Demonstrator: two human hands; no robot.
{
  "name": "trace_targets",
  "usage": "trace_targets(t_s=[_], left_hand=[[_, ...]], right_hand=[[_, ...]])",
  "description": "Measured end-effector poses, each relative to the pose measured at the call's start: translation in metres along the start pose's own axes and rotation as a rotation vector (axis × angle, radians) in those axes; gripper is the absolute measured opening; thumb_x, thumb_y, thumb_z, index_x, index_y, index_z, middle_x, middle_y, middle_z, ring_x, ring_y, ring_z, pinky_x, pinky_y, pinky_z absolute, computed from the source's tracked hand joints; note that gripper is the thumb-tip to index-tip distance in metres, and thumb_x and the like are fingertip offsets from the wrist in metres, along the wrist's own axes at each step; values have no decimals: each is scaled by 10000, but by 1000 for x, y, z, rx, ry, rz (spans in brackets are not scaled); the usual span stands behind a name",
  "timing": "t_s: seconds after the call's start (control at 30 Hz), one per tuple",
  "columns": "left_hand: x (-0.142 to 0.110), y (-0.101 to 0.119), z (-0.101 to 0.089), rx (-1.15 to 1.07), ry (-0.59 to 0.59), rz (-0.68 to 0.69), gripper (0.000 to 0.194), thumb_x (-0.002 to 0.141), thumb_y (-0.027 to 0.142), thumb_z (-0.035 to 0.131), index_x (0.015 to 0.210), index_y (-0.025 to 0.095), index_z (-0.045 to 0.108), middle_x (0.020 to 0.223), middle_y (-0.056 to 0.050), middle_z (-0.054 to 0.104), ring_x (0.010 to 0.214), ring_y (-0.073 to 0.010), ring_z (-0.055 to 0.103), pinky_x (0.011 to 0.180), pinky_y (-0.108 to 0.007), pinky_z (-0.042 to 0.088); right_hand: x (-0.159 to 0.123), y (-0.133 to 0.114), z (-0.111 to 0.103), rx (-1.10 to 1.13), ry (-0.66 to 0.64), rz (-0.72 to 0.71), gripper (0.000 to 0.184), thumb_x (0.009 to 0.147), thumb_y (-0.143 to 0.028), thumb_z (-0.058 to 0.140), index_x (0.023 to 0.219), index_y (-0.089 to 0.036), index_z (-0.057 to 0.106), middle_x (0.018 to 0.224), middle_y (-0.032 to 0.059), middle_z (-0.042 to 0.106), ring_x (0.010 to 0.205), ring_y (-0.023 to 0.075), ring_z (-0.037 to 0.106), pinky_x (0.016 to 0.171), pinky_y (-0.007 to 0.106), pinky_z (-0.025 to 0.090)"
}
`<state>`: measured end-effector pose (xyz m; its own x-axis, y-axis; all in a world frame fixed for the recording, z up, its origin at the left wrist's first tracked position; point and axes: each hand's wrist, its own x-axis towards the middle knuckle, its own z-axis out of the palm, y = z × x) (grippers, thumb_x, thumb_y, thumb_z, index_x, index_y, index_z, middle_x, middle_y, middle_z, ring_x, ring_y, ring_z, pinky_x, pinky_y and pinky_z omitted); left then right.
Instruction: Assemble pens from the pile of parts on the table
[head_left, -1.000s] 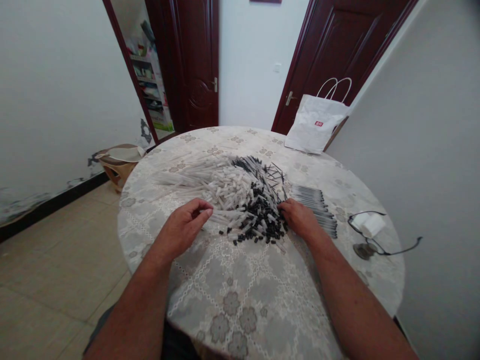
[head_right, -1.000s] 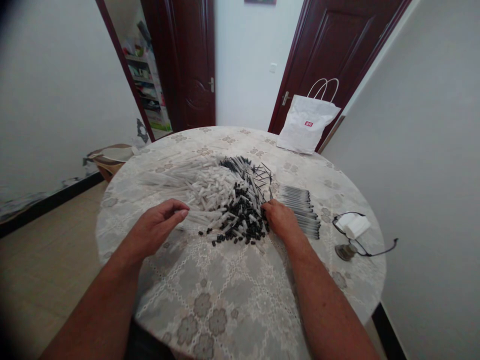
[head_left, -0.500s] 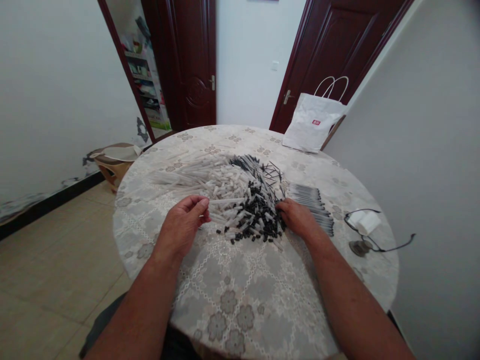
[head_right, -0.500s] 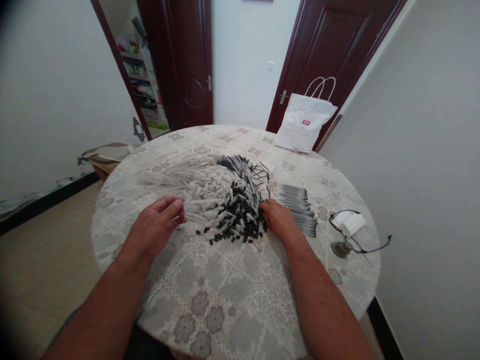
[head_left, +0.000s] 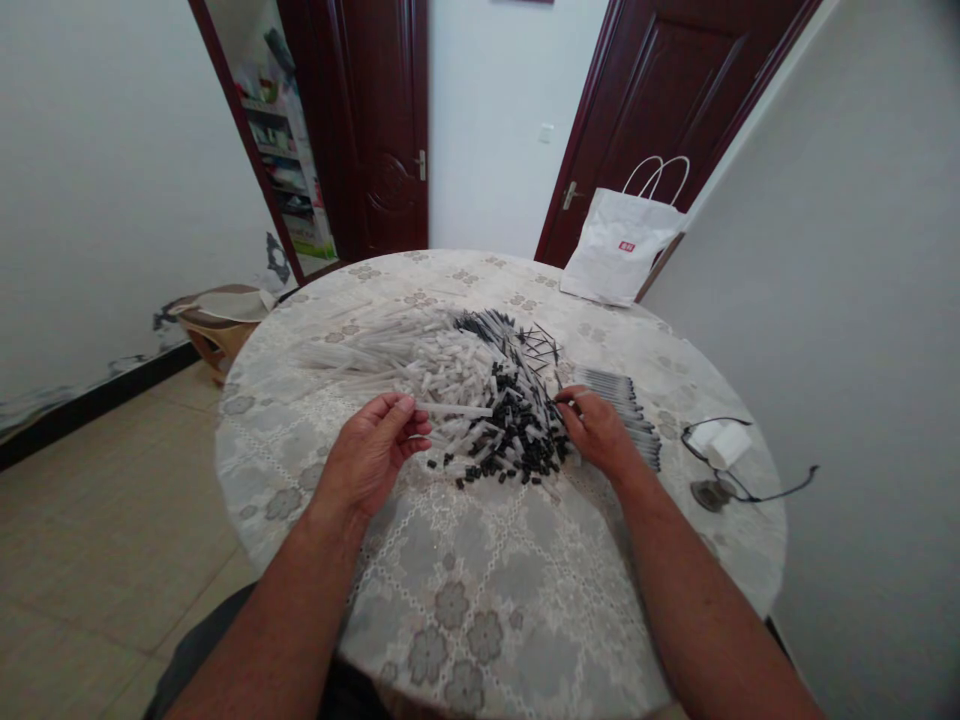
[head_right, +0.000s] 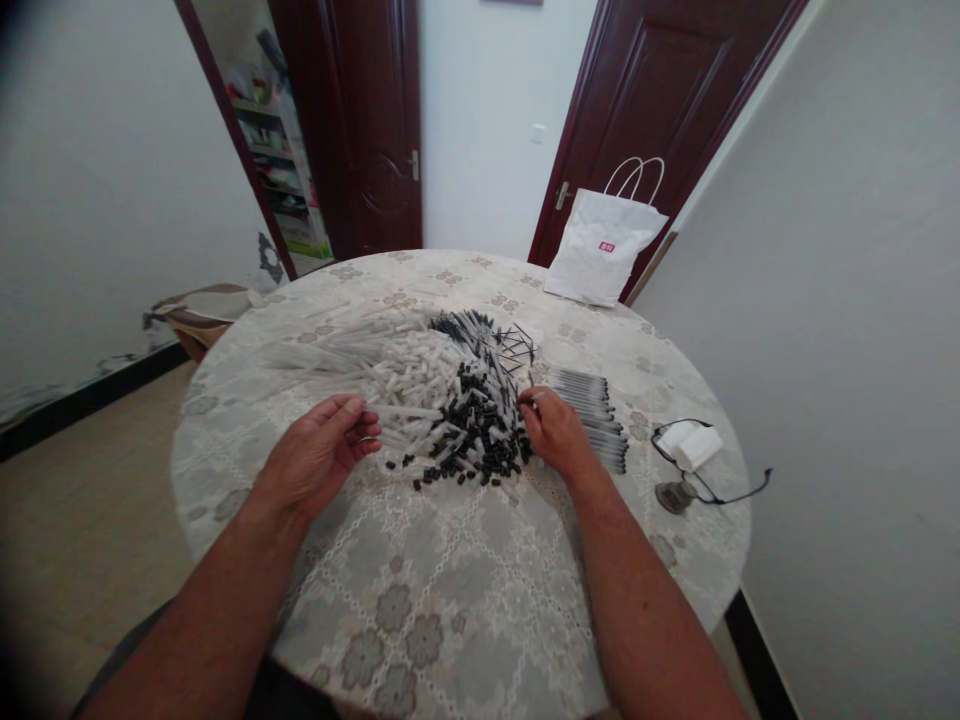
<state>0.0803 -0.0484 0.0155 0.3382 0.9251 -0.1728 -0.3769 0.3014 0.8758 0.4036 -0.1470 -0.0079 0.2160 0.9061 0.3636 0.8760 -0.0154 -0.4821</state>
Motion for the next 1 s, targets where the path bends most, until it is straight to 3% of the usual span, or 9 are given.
trace_targets(t_s=[0.07, 0.13, 0.2, 0.27, 0.47, 0.8, 1.0], left_hand=[[-1, -1, 1, -4, 5, -12, 349, 739, 342, 857, 949, 170, 637, 837, -39, 737, 730, -151, 701, 637, -253, 589], [-2, -3, 3, 4, -3, -28, 343, 735, 313, 858, 955, 167, 639, 865, -55, 754, 756, -162, 719, 650, -255, 595], [-3, -5, 4, 20, -24, -38, 335, 733, 293, 860, 957, 161, 648, 896, -68, 766, 778, -167, 732, 662, -253, 598], [-3, -8, 5, 37, -49, -44, 320, 736, 281, 859, 949, 155, 657, 923, -82, 774, 796, -174, 742, 672, -255, 600], [-3, -11, 7, 77, -66, -38, 280, 740, 254, 849, 929, 149, 671, 933, -115, 786, 842, -210, 763, 693, -281, 615], [-4, -11, 8, 95, -80, -49, 251, 760, 235, 831, 923, 143, 663, 966, -133, 793, 870, -224, 776, 700, -278, 623], [-5, -12, 9, 117, -96, -68, 251, 767, 242, 829, 935, 149, 667, 990, -144, 792, 905, -243, 779, 720, -293, 629]], right_hand=[[-1, -8, 3, 321, 102, 134, 202, 948, -364, 564, 1047, -198, 621, 918, 57, 713, 750, 187, 637, 722, 313, 495], [-1, -20, 7, 712, 148, 282, 220, 895, -402, 634, 1010, -221, 587, 832, 11, 707, 589, 142, 576, 543, 251, 434], [-1, -34, 11, 1026, 157, 368, 251, 830, -393, 702, 971, -233, 568, 821, -6, 715, 543, 116, 553, 450, 199, 353], [-2, -47, 15, 1181, 149, 386, 266, 784, -363, 743, 938, -235, 567, 814, -11, 723, 535, 103, 555, 419, 175, 321], [-8, -70, 18, 1280, 110, 329, 227, 798, -337, 751, 924, -236, 591, 830, -11, 735, 531, 88, 551, 414, 175, 355], [-7, -68, 22, 1304, 158, 256, 174, 840, -319, 745, 928, -229, 624, 854, -2, 744, 536, 89, 552, 385, 167, 345], [-10, -68, 26, 1259, 100, 257, 204, 860, -372, 746, 961, -244, 623, 860, -2, 744, 520, 93, 534, 395, 182, 360]])
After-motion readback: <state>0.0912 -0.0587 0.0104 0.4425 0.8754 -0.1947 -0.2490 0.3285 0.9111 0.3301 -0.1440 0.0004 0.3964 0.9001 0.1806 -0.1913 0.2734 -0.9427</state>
